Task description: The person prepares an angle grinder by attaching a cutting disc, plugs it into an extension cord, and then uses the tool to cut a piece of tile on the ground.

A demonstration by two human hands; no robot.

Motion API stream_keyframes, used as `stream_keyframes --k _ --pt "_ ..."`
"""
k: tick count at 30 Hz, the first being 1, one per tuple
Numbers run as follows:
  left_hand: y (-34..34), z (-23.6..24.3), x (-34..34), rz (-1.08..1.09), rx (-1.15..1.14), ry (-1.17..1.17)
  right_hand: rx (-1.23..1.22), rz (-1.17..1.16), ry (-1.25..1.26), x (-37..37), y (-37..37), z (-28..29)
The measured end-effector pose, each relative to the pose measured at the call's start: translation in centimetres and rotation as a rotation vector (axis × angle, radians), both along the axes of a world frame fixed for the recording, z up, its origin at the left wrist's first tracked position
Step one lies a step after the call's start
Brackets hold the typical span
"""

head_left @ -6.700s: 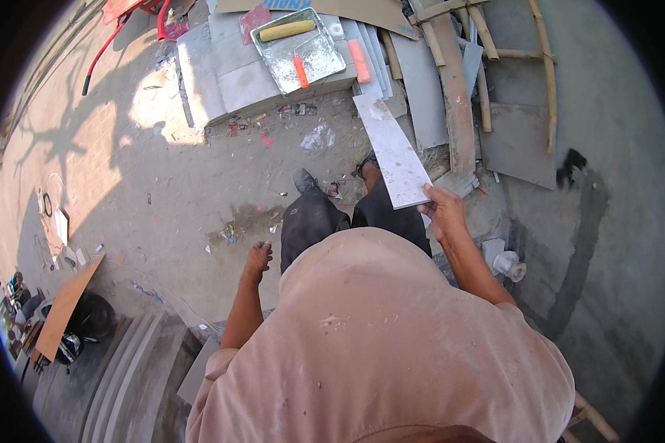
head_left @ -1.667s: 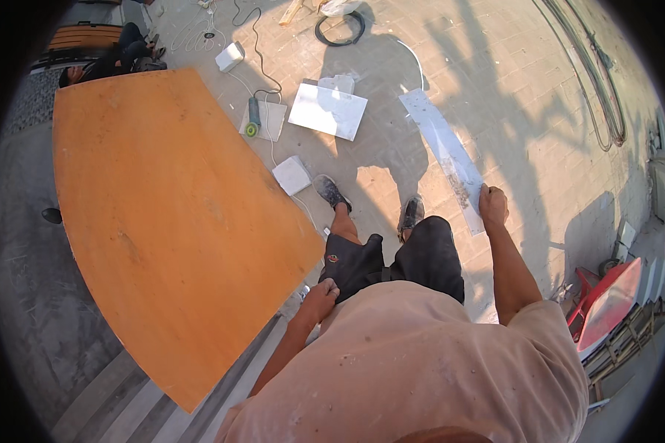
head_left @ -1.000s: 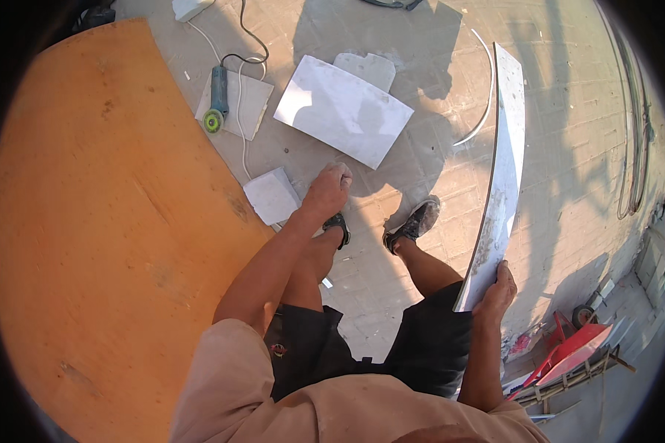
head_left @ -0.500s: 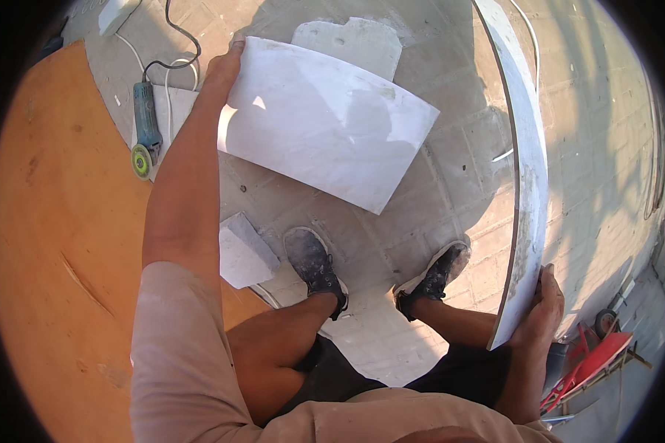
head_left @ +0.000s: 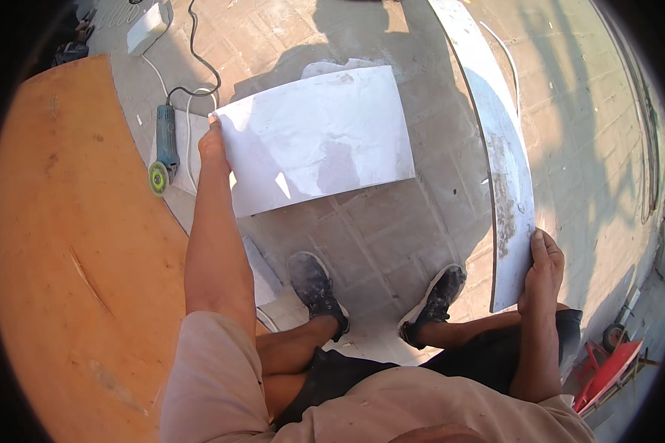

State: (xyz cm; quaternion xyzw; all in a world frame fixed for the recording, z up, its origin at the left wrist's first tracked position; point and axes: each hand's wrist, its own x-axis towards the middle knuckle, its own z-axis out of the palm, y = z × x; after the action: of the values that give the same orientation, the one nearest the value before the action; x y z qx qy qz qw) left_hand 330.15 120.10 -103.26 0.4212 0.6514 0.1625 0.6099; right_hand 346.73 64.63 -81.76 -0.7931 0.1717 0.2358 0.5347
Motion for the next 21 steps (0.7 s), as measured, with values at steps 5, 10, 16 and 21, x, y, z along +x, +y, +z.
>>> stream_keyframes --k 5,10,16,21 --pt "-9.5 1.8 -2.5 0.457 0.009 0.173 -0.01 0.092 -0.141 0.7 0.7 -0.8" --pt "-19.5 1.2 -1.5 0.855 -0.01 -0.199 -0.111 0.175 -0.242 1.1 1.0 -1.0" --pt "-27.7 -1.8 1.3 0.981 -0.139 -0.363 -0.153 0.214 -0.307 1.7 1.2 -1.0" --pt "-27.9 -0.6 0.5 0.765 -0.122 0.071 -0.147 0.231 -0.313 1.6 1.3 -0.3"
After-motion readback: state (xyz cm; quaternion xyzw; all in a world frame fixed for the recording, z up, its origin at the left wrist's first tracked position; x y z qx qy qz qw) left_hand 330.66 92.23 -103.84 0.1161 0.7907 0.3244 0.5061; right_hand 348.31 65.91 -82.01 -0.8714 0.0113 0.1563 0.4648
